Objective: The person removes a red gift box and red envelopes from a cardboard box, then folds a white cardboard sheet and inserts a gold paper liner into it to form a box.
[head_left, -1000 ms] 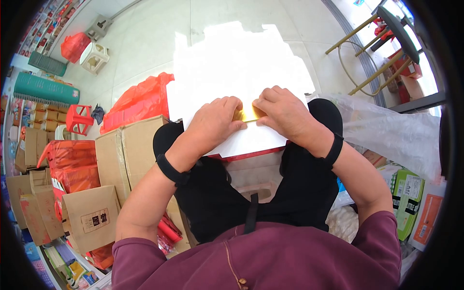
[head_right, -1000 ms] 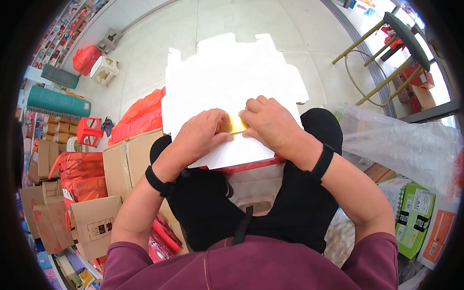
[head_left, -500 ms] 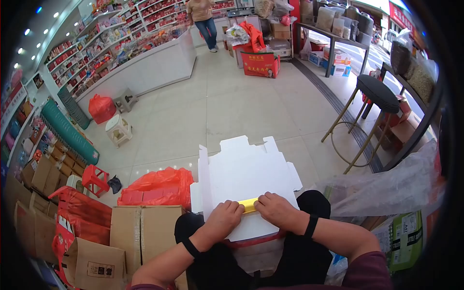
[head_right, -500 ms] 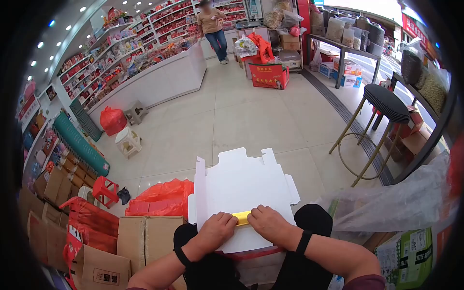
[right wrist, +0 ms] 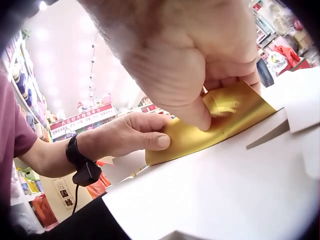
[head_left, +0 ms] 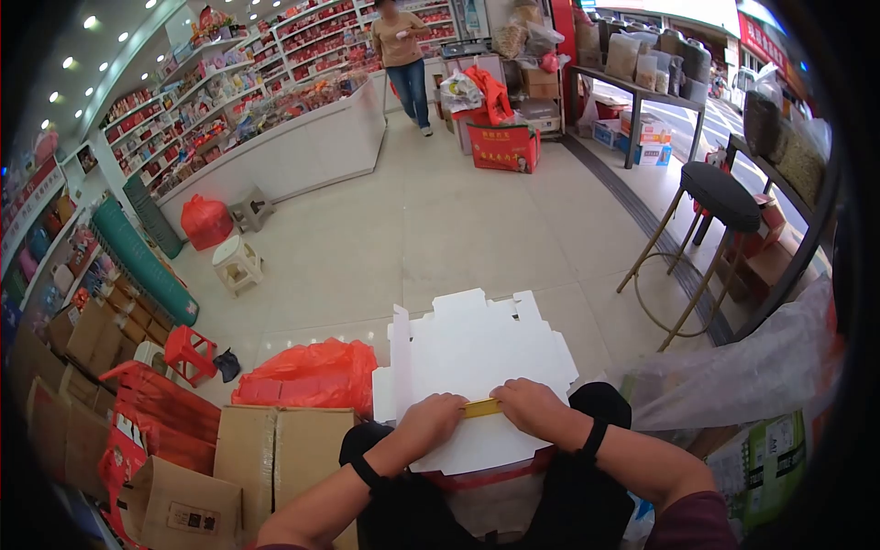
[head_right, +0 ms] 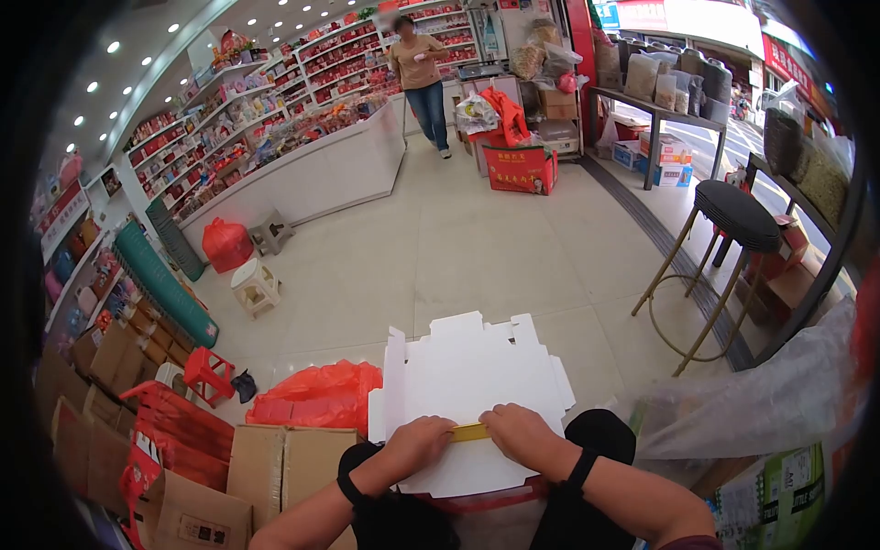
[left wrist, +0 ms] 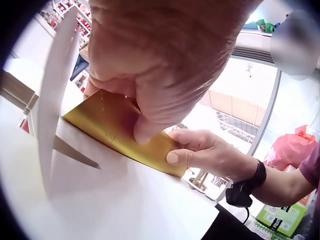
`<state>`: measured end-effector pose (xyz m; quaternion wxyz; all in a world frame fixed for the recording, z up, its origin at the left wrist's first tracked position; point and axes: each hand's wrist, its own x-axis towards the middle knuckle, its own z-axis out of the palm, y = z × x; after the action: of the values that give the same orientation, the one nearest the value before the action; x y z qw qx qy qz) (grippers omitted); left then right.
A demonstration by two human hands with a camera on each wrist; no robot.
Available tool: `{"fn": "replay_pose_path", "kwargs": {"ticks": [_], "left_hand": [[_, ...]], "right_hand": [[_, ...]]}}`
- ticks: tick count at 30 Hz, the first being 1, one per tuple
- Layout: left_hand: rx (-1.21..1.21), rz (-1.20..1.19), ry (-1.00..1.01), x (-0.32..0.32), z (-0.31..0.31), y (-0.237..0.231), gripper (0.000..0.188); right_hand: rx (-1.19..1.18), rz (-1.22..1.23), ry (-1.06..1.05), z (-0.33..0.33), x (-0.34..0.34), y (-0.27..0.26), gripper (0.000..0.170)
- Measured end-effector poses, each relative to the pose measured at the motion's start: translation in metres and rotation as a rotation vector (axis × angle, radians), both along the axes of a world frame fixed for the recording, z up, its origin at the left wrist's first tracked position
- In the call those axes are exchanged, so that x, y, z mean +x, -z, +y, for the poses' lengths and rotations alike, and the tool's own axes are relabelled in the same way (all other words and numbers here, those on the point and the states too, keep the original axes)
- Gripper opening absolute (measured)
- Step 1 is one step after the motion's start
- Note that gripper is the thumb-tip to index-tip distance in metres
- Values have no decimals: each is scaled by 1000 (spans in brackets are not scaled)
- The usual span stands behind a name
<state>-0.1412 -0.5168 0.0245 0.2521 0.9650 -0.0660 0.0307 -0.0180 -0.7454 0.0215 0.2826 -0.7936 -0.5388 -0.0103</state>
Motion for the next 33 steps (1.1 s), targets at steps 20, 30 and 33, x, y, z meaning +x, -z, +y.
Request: {"fn": "replay_pose_path", "kwargs": {"ticks": [20,30,33], "left_hand": [[356,-104,43,-39,-40,-4,51],[485,-147,-86,-65,-15,-2,56],[394,-93,-113,-52,-24,-14,55]], "right_hand": [[-111,-222,40,-9,-62,14,56],[-188,-237,71,-53,-33,3,54],[-189,-274,76,-51,-34,-3,52]]}}
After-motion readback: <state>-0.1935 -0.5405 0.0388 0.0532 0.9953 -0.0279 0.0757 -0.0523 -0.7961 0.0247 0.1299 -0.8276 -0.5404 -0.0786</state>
